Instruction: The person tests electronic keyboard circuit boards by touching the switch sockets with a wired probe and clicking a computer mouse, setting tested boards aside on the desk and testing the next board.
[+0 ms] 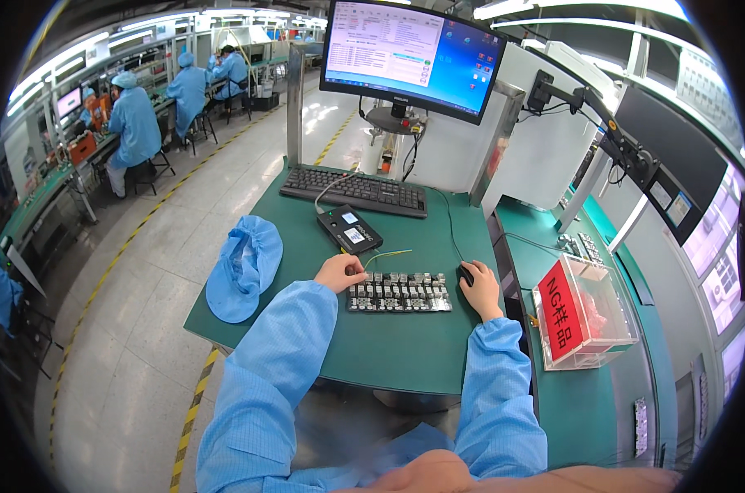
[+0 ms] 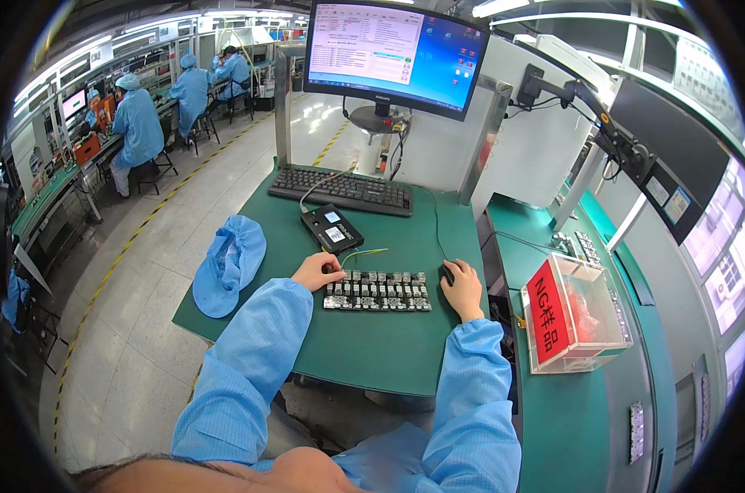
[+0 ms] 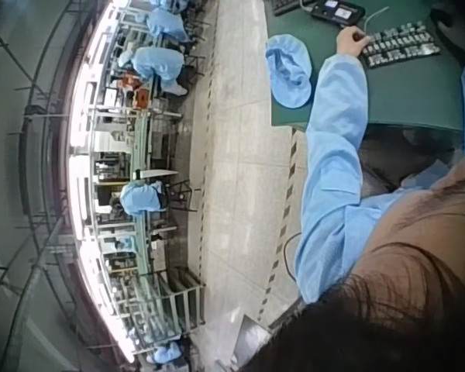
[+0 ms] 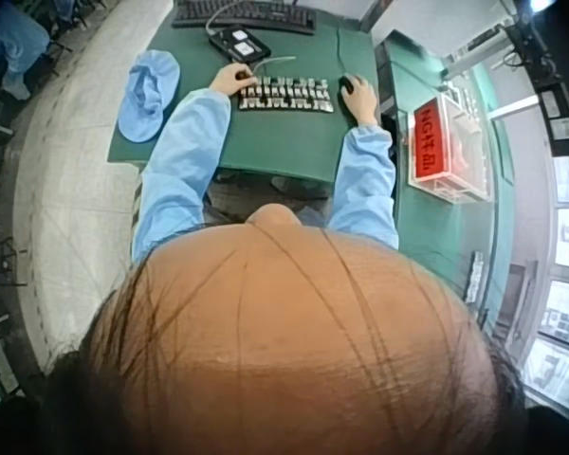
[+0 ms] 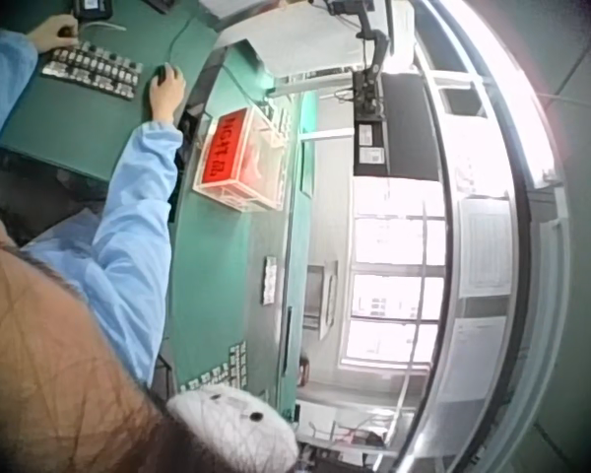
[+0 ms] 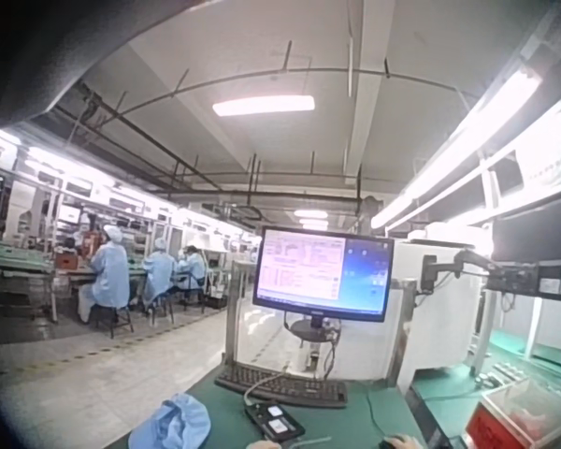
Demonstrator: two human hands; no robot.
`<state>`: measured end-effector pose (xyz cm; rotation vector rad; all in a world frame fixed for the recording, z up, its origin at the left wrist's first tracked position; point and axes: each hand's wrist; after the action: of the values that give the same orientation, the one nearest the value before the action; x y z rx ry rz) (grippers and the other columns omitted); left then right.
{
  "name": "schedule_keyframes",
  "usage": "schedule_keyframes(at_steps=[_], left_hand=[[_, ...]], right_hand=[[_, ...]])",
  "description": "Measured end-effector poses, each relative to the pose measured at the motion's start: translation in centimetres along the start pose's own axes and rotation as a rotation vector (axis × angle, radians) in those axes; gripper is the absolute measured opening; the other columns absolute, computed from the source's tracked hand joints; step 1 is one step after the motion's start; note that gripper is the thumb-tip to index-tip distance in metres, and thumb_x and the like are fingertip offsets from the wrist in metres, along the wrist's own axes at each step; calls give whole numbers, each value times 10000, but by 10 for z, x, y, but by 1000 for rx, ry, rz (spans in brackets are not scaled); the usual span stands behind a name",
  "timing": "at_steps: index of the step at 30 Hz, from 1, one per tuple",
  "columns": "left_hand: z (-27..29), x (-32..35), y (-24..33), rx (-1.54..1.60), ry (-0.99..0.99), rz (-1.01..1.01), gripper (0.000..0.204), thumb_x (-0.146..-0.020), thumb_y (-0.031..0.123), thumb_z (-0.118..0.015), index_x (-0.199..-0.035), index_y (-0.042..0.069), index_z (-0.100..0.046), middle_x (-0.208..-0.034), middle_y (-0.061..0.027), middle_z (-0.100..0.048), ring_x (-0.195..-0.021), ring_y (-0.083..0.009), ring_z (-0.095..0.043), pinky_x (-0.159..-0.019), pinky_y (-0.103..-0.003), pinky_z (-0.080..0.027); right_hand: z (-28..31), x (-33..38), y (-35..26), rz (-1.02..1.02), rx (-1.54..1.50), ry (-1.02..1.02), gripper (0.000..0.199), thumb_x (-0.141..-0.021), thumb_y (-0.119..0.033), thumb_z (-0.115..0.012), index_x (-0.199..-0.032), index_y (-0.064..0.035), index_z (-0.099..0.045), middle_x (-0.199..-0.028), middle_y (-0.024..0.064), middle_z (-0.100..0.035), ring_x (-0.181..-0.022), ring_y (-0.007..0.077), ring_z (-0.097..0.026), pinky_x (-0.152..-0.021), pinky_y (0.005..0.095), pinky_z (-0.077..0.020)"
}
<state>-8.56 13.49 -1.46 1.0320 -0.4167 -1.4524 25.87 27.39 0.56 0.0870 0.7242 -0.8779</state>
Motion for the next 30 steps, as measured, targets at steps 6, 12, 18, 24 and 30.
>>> schedule_keyframes(at_steps=[6, 12, 18, 24, 30], left_hand=[[1, -1, 3, -12, -5, -8, 204, -743, 220, -762, -775, 51, -652, -709, -33, -582, -661, -130, -543, -610, -289, -452], [9, -1, 9, 31, -68, 11, 208, -754, 214, -763, -778, 37, -656, -730, -43, -614, -675, -118, -567, -627, -284, -464], [15, -11, 16, -13, -169, 96, 206, -770, 217, -742, -820, 31, -669, -763, -73, -666, -727, -147, -621, -677, -287, -486], [5, -19, 28, 30, 31, 156, 241, -816, 221, -723, -866, 2, -636, -788, -59, -658, -743, -125, -615, -694, -285, -497], [-22, -28, 49, 48, -72, 85, 221, -787, 241, -725, -859, 38, -677, -831, -73, -690, -803, -168, -650, -741, -320, -502]], right_hand=[[1, 0, 0, -8, -15, -4, 360, -762, -180, -643, -1122, -160, -656, -1183, 95, -593, -1060, 310, -569, -861, 401, -496], [0, 1, 4, -18, -17, -18, 364, -769, -188, -646, -1133, -171, -650, -1186, 82, -587, -1068, 299, -565, -872, 399, -493], [2, 0, 1, -6, -7, -11, 359, -768, -190, -644, -1126, -166, -650, -1170, 78, -591, -1047, 297, -568, -857, 395, -496], [1, -2, 3, -11, -4, -28, 364, -769, -191, -643, -1132, -164, -646, -1177, 77, -588, -1049, 300, -567, -856, 397, -497], [4, -1, 2, -42, -10, -75, 379, -785, -197, -655, -1162, -169, -632, -1202, 79, -572, -1086, 291, -555, -891, 396, -488]])
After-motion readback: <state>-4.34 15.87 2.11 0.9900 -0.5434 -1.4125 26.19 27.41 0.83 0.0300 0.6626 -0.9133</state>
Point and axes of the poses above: each hand's wrist, its own x-axis away from the middle knuckle, its own z-axis out of the back of the hand, y = z × x
